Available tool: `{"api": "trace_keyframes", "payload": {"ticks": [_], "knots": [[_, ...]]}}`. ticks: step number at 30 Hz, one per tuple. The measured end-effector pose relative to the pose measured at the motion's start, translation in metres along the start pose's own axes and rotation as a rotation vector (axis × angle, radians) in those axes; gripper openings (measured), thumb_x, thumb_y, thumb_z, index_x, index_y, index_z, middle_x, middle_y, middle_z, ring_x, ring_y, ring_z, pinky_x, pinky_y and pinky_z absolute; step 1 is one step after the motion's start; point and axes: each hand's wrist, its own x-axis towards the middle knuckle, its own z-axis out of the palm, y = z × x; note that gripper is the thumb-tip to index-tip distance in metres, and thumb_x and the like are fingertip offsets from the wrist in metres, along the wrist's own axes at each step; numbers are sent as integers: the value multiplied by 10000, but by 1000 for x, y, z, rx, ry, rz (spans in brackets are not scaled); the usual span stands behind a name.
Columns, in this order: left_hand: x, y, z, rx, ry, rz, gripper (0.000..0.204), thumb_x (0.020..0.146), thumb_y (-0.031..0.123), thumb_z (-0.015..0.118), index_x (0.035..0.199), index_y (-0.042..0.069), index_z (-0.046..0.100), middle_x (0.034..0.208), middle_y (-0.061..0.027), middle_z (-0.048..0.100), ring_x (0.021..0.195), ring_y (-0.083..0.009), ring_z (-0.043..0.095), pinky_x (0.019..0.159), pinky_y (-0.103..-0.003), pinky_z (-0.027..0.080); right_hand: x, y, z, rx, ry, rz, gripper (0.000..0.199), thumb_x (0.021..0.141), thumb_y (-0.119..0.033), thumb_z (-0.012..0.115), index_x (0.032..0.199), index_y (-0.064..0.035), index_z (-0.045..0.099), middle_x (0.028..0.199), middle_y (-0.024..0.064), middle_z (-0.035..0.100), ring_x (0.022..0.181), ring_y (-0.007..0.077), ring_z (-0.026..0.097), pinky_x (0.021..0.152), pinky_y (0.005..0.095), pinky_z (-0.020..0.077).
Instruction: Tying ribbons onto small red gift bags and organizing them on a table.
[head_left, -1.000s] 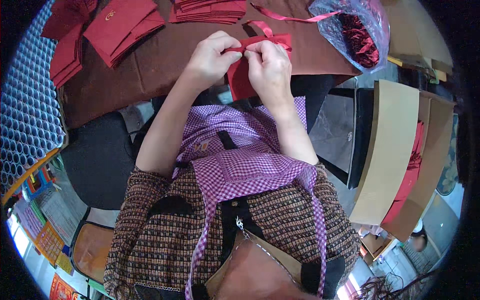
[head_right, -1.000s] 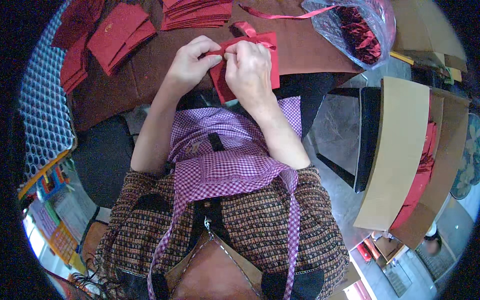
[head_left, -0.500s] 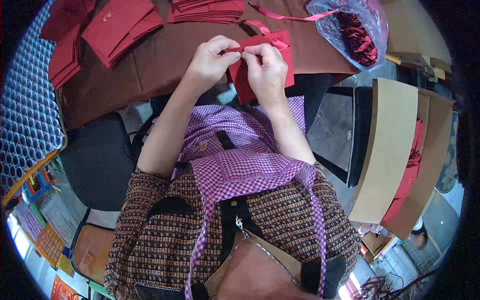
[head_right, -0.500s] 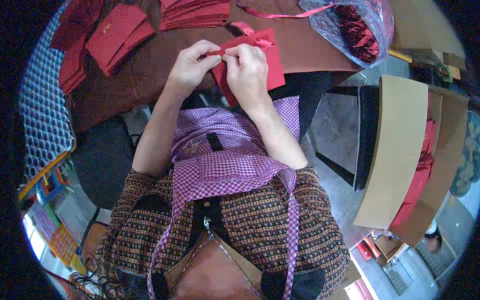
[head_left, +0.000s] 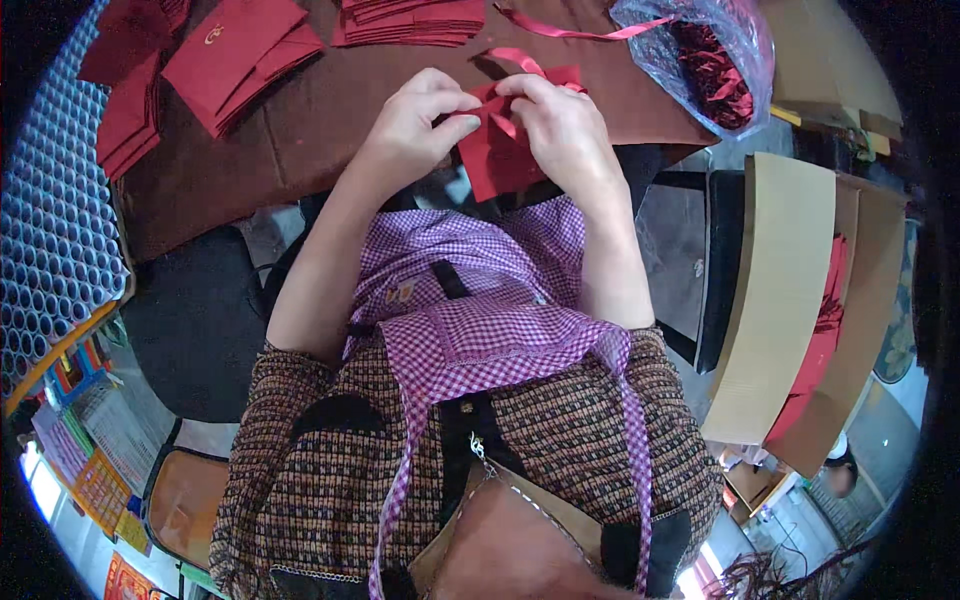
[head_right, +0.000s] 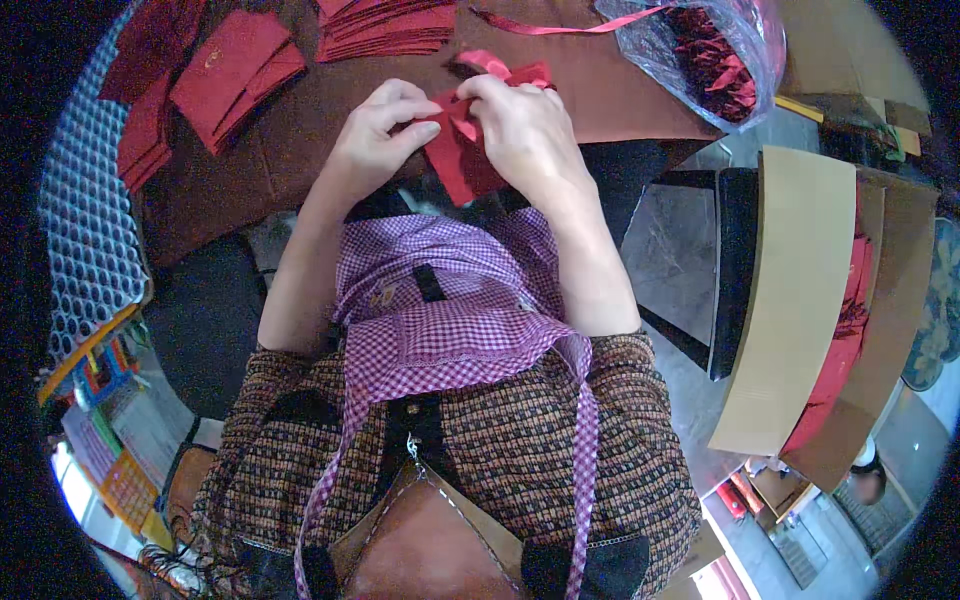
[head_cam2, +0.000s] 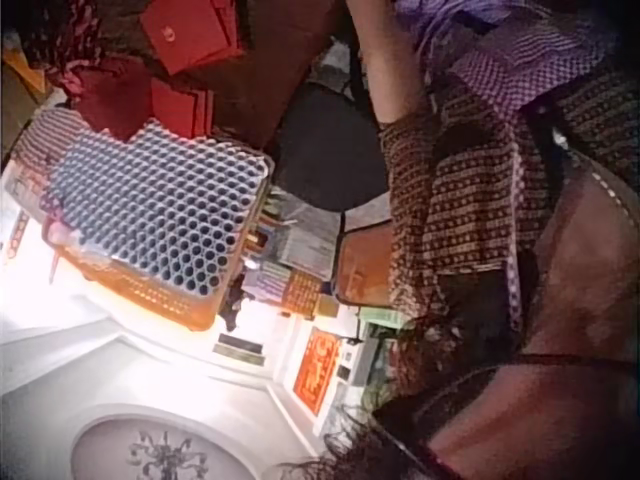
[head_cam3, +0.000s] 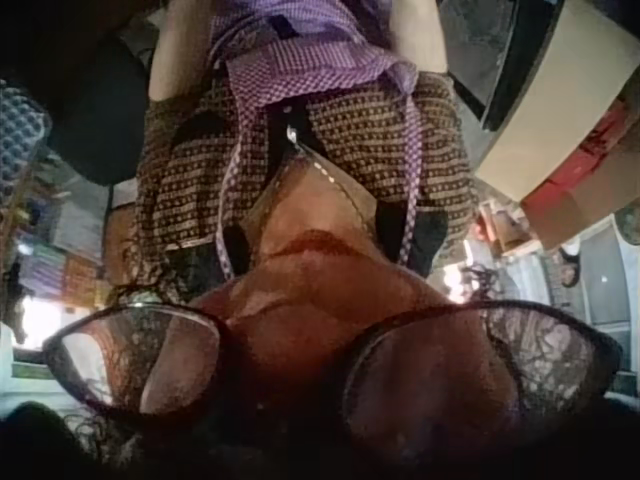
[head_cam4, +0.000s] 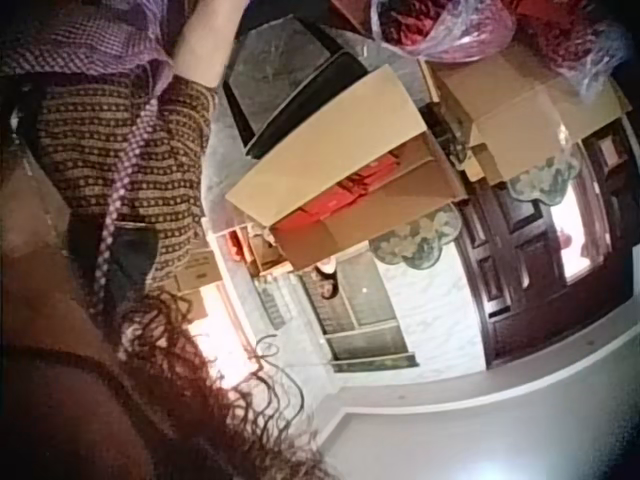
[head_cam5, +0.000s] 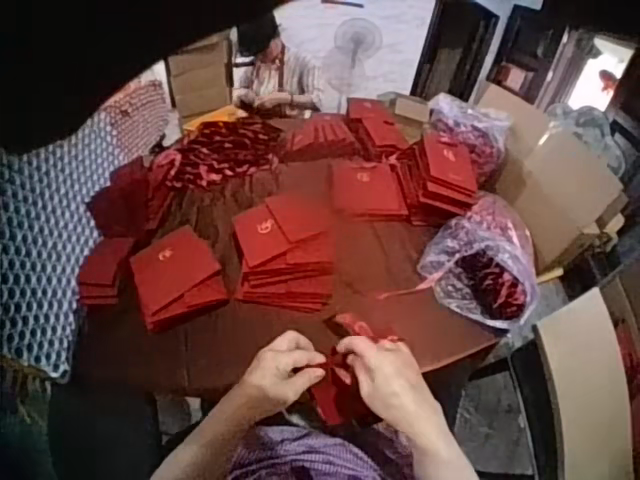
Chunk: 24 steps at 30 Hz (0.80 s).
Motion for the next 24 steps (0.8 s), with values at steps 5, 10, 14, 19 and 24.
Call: {"api": "trace_keyframes", "payload": {"ticks": [5,10,14,19,24], "knots": [[9,-4,-17,-157,-248,-130,195,842,122,585,921,-49,637,898,-110,629,861,-195,596,787,-294,464,-4,-8,-2,-67,-16,-39,83,774,-94,638,833,-44,609,743,121,640,720,295,611,687,395,474],[20,3,-19,-41,-359,-167,195,853,113,564,925,-53,636,893,-113,638,870,-188,597,794,-292,461,-9,-8,-2,-97,54,-130,73,754,-85,645,814,-54,617,717,78,636,694,265,591,691,370,450],[26,4,-20,-100,-436,-10,174,840,93,589,948,-33,640,903,-91,603,867,-175,579,791,-282,451,-13,-11,-4,-89,51,-130,63,752,-79,642,810,-65,621,731,72,636,704,254,576,697,366,446],[30,5,-17,-46,-496,67,129,842,81,585,916,-23,609,889,-83,557,847,-183,552,794,-290,442,-13,-10,-7,-103,45,-152,70,760,-75,640,829,-68,629,738,63,639,702,252,577,703,367,448],[18,-6,-11,-51,-415,131,109,846,62,554,910,-26,560,931,-91,548,878,-196,541,805,-293,434,-10,-6,-26,167,185,-138,288,798,25,578,1059,-66,657,942,100,671,892,199,634,816,308,492]]}}
